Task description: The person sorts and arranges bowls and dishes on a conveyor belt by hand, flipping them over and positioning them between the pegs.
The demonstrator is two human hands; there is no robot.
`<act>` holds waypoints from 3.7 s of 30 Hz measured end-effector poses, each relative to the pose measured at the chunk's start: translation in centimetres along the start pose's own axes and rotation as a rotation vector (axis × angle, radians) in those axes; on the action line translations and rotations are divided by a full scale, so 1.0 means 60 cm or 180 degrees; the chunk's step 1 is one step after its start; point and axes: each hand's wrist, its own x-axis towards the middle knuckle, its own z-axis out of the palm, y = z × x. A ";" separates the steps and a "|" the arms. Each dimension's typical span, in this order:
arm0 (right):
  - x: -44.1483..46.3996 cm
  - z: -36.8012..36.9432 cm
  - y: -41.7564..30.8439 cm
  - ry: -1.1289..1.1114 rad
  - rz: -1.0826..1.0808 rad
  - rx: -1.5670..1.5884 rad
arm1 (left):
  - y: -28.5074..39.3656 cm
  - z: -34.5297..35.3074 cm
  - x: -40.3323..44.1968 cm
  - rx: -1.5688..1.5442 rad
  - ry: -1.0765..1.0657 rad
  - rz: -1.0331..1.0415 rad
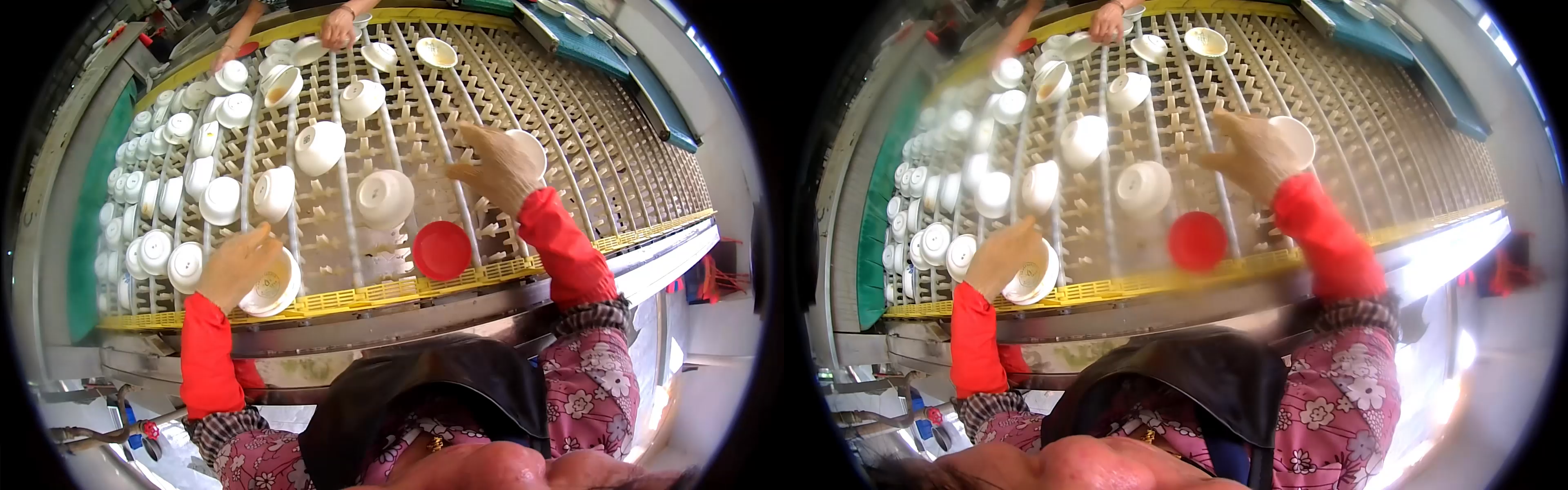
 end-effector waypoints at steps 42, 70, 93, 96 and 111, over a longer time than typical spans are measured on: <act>-0.045 0.050 -0.064 -0.1183 -0.0821 0.1321 | 0.307 0.096 -0.003 -0.0492 0.0045 0.0619; 0.005 -0.040 0.096 -0.0244 0.1018 0.2744 | 0.378 0.169 0.084 -0.1244 -0.0344 -0.0380; 0.025 0.072 0.273 -0.0322 0.0350 0.1448 | 0.306 0.074 0.079 -0.0711 0.2768 -0.0570; 0.027 0.073 0.254 -0.0457 0.0791 0.1616 | 0.261 0.093 0.134 0.0143 0.2078 -0.0717; 0.012 0.062 0.236 -0.0540 0.1041 0.1890 | 0.215 0.070 0.249 0.0065 0.3072 -0.0840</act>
